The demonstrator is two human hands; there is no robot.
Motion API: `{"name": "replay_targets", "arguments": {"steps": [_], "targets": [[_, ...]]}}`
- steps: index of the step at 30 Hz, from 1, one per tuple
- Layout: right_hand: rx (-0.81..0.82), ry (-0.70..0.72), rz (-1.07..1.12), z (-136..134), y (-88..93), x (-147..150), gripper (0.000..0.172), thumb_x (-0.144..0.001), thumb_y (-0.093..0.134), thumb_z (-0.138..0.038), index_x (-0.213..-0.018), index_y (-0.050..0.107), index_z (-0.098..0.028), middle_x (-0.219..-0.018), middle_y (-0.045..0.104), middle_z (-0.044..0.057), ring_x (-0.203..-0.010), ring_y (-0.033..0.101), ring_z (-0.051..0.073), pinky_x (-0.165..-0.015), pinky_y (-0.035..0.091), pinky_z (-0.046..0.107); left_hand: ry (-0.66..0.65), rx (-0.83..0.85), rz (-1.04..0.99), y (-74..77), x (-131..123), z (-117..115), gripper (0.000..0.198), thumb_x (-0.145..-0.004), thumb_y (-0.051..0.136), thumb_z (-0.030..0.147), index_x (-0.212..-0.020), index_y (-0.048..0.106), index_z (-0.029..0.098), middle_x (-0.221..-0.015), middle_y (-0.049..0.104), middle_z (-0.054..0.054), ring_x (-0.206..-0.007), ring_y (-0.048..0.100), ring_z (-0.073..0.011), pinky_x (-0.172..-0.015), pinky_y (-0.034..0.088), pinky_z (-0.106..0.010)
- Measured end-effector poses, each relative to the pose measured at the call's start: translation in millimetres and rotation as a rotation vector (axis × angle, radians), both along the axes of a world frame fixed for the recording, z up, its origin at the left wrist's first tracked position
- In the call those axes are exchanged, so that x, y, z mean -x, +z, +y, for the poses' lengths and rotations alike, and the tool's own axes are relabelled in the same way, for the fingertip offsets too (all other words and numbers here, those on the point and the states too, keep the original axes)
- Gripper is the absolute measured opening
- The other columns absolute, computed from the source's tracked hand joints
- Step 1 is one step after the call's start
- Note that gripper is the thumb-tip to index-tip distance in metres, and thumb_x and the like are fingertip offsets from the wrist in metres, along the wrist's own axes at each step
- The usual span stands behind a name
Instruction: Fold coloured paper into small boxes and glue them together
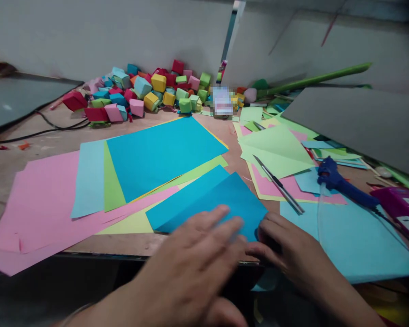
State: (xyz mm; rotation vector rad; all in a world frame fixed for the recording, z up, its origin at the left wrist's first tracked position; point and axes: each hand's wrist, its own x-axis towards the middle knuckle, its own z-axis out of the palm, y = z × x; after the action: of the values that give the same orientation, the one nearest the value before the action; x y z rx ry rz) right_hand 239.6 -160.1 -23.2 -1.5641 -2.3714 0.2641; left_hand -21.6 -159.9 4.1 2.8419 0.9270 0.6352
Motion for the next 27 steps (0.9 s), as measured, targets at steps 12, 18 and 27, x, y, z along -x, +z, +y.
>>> {"name": "replay_targets", "arguments": {"steps": [12, 18, 27], "targets": [[0.003, 0.004, 0.026, 2, 2.0, 2, 0.049, -0.093, 0.042, -0.061, -0.064, 0.046, -0.021, -0.062, 0.051, -0.001, -0.052, 0.052, 0.012, -0.046, 0.036, 0.024, 0.018, -0.05, 0.318, -26.7, 37, -8, 0.084, -0.088, 0.03, 0.072, -0.144, 0.04, 0.011, -0.153, 0.038, -0.011, -0.145, 0.028, -0.0245, -0.121, 0.0, -0.042], [0.015, -0.014, 0.017, 2, 2.3, 2, 0.05, -0.092, 0.042, -0.062, -0.065, 0.046, -0.021, -0.064, 0.051, -0.001, -0.053, 0.051, 0.012, -0.046, 0.036, 0.024, 0.206, -0.176, 0.389, -24.1, 83, -27, 0.064, -0.096, 0.04, 0.056, -0.145, 0.041, 0.014, -0.152, 0.042, -0.009, -0.144, 0.029, -0.0274, -0.121, 0.0, -0.049], [-0.002, -0.003, 0.012, -2, 3.0, 4, 0.046, -0.094, 0.043, -0.056, -0.066, 0.047, -0.02, -0.066, 0.051, 0.0, -0.055, 0.05, 0.012, -0.048, 0.036, 0.024, 0.21, -0.128, 0.028, -16.0, 48, -14, 0.03, -0.097, 0.05, 0.025, -0.123, 0.056, 0.011, -0.125, 0.062, -0.016, -0.114, 0.059, -0.0269, -0.092, 0.051, -0.039]]}}
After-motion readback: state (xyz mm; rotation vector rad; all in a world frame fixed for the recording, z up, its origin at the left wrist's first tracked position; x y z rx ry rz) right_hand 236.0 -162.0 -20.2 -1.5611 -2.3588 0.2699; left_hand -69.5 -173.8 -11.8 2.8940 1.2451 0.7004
